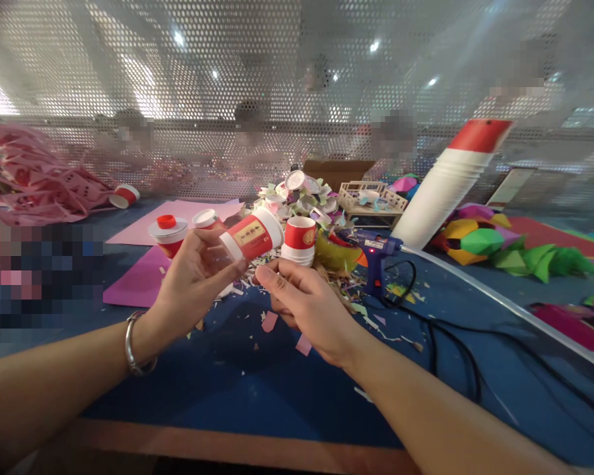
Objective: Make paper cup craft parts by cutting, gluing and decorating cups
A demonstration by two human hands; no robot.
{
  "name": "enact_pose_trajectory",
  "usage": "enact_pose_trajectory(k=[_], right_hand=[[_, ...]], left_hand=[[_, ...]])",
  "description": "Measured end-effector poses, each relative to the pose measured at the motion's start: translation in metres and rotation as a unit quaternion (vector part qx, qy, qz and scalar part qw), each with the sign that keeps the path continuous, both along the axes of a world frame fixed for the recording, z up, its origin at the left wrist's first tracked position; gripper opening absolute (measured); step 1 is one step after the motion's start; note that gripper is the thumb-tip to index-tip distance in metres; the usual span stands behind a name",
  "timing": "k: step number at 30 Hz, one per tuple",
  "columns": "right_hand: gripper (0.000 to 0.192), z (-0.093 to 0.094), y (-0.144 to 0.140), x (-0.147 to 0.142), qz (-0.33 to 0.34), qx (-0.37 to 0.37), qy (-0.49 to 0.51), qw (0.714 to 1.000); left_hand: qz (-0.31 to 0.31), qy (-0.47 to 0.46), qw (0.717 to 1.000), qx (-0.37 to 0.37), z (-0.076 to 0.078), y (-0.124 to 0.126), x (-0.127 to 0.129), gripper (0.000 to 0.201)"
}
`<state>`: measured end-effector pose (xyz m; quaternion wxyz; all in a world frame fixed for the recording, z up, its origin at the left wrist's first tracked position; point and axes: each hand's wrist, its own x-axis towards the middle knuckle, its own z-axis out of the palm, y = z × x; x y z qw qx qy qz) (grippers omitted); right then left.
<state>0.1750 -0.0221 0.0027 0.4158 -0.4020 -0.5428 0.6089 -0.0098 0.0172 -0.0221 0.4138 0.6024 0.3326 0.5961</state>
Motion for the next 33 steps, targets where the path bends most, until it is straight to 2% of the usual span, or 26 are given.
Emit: enact_pose_trajectory(k=[14, 20, 24, 33], right_hand=[[0.030, 0.000, -0.001, -0.001, 0.006, -0.001, 0.022, 1.000], [0.037, 0.004, -0.001, 0.001, -0.018, 0.014, 0.027, 0.999], [0.036, 0.007, 0.000, 0.001, -0.032, 0.003, 0.022, 0.999], [0.040, 0.002, 0.000, -0.001, -0.018, -0.020, 0.010, 1.000]], left_hand=[[0.049, 0.077, 0.991, 0.102, 0.000, -0.002, -0.004, 0.043], [0.014, 0.107, 0.992, 0.072, -0.004, -0.013, 0.007, 0.038], [-0.009, 0.060, 0.998, 0.006, -0.003, -0.012, 0.012, 0.041], [0.015, -0.005, 1.000, -0.027, 0.009, -0.003, 0.005, 0.040]])
